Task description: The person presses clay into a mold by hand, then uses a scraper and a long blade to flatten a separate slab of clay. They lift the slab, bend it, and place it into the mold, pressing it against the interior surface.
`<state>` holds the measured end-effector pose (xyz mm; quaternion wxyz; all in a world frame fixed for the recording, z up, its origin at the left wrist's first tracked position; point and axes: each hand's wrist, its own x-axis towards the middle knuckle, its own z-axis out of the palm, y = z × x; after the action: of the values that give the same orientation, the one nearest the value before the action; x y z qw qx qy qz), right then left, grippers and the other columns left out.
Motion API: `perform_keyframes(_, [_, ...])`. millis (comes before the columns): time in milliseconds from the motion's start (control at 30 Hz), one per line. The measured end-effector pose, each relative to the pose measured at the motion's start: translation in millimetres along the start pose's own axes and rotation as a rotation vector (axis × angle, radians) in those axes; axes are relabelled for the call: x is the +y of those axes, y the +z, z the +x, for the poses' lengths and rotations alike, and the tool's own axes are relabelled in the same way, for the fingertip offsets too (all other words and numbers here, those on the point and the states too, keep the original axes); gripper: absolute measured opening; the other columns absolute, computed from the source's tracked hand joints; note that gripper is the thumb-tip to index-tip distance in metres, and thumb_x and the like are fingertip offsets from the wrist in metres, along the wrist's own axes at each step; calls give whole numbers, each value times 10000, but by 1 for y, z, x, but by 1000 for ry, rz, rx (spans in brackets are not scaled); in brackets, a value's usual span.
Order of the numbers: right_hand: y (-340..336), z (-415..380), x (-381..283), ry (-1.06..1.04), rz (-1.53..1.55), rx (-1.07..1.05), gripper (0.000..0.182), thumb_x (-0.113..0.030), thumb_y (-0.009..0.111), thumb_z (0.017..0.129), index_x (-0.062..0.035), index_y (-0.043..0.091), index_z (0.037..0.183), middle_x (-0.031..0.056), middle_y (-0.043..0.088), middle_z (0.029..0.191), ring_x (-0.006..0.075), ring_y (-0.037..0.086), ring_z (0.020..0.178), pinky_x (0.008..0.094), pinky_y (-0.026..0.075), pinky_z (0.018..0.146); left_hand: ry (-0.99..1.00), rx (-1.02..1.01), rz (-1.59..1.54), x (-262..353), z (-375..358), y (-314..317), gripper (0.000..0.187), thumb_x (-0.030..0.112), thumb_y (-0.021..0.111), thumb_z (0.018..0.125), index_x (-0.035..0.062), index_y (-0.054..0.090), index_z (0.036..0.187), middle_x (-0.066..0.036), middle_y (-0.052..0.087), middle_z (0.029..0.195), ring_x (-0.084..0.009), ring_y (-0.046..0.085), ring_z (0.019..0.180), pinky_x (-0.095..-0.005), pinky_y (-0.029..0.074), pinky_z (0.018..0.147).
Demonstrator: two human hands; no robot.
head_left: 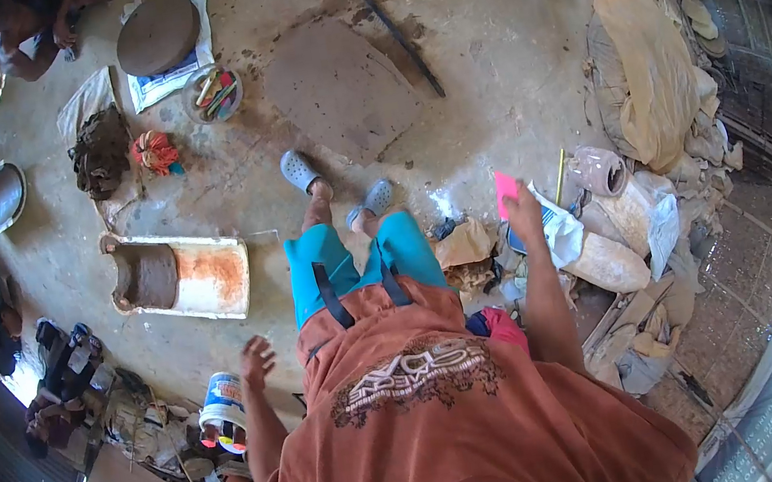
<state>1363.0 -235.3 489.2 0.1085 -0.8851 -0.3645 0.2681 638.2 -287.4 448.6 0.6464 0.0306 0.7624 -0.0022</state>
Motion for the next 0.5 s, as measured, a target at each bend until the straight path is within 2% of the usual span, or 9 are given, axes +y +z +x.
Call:
perform_keyframes(67, [10, -22, -5, 171, 64, -186, 407, -151, 688, 928, -6, 635, 1305, 242, 735, 1174, 432, 700, 1118, 476, 537, 978, 80, 81, 39, 58, 38, -24, 621, 467, 657, 972, 216, 501, 1518, -60, 659, 1378, -267, 678, 1069, -436, 519, 880])
perform_keyframes(100, [17, -39, 6, 195, 65, -191, 407, -151, 688, 928, -6, 635, 1305, 242, 735, 1174, 432, 700, 1118, 476, 537, 978, 237, -84, 18, 86, 81, -55, 557, 437, 645, 981, 239, 529, 1489, -50, 659, 1347, -253, 668, 1055, -437, 517, 871])
perform_keyframes(167, [28, -48, 38, 183, 25, -159, 479, -158, 672, 928, -16, 615, 1382, 284, 708, 1231, 443, 670, 1196, 482, 523, 1023, 397, 83, -133, 200, 50, -15, 483, 394, 644, 1009, 175, 572, 1434, -38, 663, 1249, -207, 666, 1030, -374, 528, 843])
perform_keyframes(233, [12, -57, 38, 191, -5, -173, 445, -138, 661, 896, -6, 643, 1321, 279, 708, 1228, 444, 670, 1192, 483, 525, 1019, 620, 105, -35, 299, 26, 22, 601, 411, 658, 1012, 114, 516, 1515, -106, 665, 1325, -219, 677, 1114, -378, 528, 928])
perform_keyframes(267, [5, -59, 46, 213, -52, -155, 430, -135, 655, 891, -4, 651, 1300, 281, 706, 1230, 445, 671, 1188, 484, 526, 1020, 928, 50, 144, 327, 35, 28, 631, 425, 669, 1014, 103, 503, 1530, -118, 652, 1376, -235, 678, 1134, -390, 518, 957])
perform_keyframes(300, [0, -54, 59, 237, -99, -137, 415, -131, 650, 885, -1, 658, 1280, 282, 704, 1232, 446, 672, 1185, 484, 526, 1021, 762, 85, -53, 377, -20, 80, 631, 435, 663, 1025, 96, 503, 1532, -126, 650, 1388, -254, 677, 1172, -387, 512, 977])
perform_keyframes(367, [-18, -33, 78, 282, -89, -163, 409, -135, 651, 882, -3, 663, 1269, 281, 708, 1225, 447, 676, 1175, 482, 529, 1018, 862, 53, -41, 425, -56, 138, 631, 435, 648, 1045, 93, 491, 1551, -128, 669, 1375, -253, 673, 1209, -376, 499, 1005])
perform_keyframes(400, [-26, -18, 88, 332, -77, -204, 403, -138, 653, 879, -4, 667, 1259, 280, 713, 1218, 449, 681, 1165, 480, 533, 1015, 906, 28, -28, 437, -65, 165, 613, 415, 644, 1055, 92, 492, 1553, -119, 682, 1359, -240, 671, 1214, -374, 498, 1009])
perform_keyframes(500, [-38, 59, 114, 238, -142, -252, 394, -154, 668, 872, -7, 671, 1237, 266, 731, 1135, 448, 697, 1110, 482, 548, 983, 909, -55, -42, 429, -50, 230, 562, 368, 660, 1060, 85, 528, 1528, -89, 708, 1315, -202, 672, 1184, -376, 499, 1001])
